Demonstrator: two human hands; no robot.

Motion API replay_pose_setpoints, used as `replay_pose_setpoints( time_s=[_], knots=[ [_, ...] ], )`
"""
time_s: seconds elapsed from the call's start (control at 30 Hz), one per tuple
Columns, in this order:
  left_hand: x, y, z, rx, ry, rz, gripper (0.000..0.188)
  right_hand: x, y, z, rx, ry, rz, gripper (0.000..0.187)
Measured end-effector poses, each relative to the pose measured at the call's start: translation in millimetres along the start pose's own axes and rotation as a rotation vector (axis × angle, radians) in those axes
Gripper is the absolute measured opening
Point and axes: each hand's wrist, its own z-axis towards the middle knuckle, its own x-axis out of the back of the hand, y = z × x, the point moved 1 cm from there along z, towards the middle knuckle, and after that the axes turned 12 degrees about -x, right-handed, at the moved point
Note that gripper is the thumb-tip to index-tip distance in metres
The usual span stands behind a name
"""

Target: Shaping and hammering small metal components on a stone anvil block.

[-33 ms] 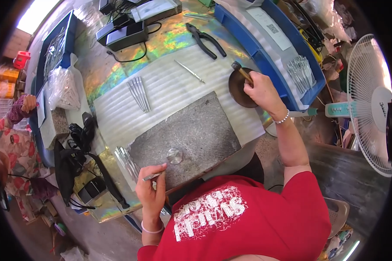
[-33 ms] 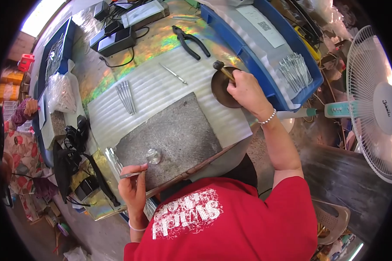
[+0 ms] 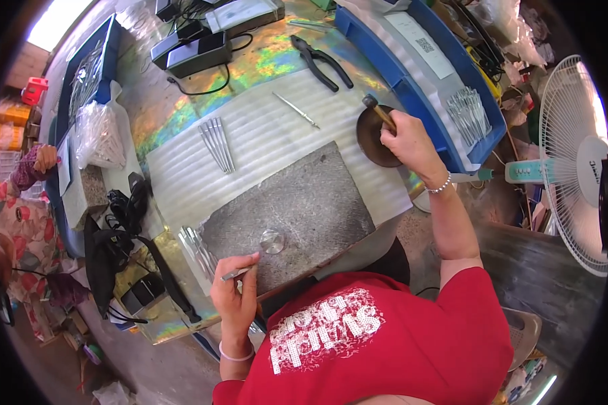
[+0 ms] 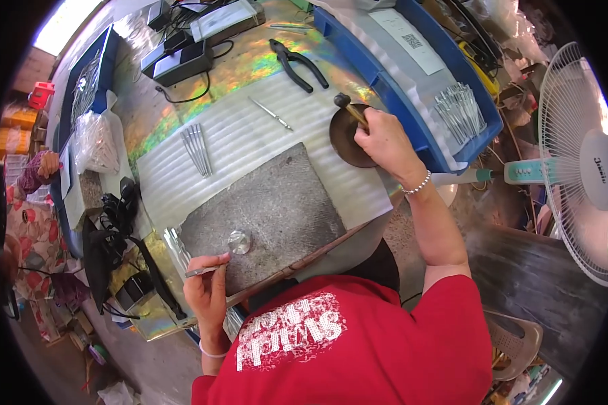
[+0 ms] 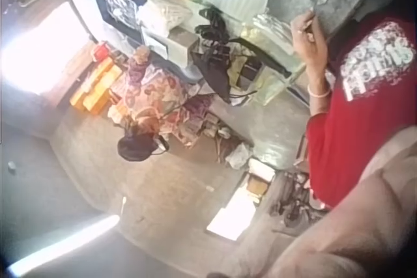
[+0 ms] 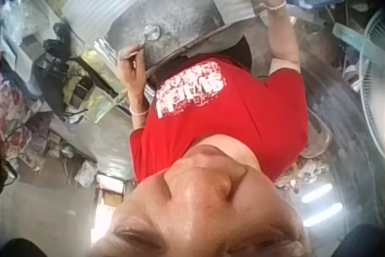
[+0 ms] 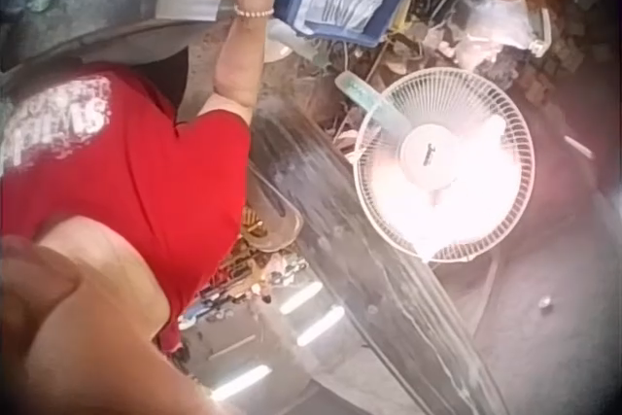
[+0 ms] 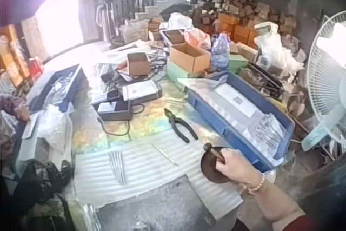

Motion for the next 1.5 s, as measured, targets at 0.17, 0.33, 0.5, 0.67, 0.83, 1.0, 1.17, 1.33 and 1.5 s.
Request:
replay_pose_setpoints(
  time_s=[0.17, 0.33, 0.5, 0.67, 0.83, 1.0, 1.17, 1.33, 1.5],
  knots=[
    [-3.6, -4.7, -11.0, 0.122, 0.132, -0.33, 0.012, 15.3, -5.4, -5.9, -0.175, -0.086, 0.187, 0.016],
    [-0.1, 3.8, -7.8, 0.219, 0.253, -0.615, 0.021, 18.9, -1.8, -14.7, -0.214, -0.086, 0.601, 0.008],
    [-4.5, 21.1, -1.7, 0.365, 0.268, -0.883, 0.029, 46.0, -59.8, -53.9, -0.408, -0.407, 0.786, 0.007],
    [-24.1, 20.0, 11.2, 0.598, 0.183, -1.275, 0.017, 35.6, -108.0, -100.5, -0.362, -0.728, 0.903, 0.011],
    [-38.3, 17.6, 16.0, 0.507, 0.117, -1.599, 0.019, 12.2, -135.5, -131.7, -0.157, -0.882, 1.009, 0.012],
    [-33.4, 15.3, 11.1, 0.507, 0.089, -1.639, 0.018, 3.0, -146.5, -139.8, -0.155, -0.868, 1.03, 0.014],
    [-28.7, 15.5, 9.3, 0.522, 0.104, -1.631, 0.017, 2.8, -150.0, -141.9, -0.131, -0.855, 0.986, 0.015],
    [-29.5, 14.1, 9.8, 0.52, 0.097, -1.631, 0.017, 5.2, -152.0, -141.5, -0.111, -0.832, 0.953, 0.015],
    [-30.5, 13.7, 10.8, 0.488, 0.101, -1.635, 0.016, 3.5, -152.8, -139.1, -0.103, -0.812, 0.949, 0.016]
  ],
)
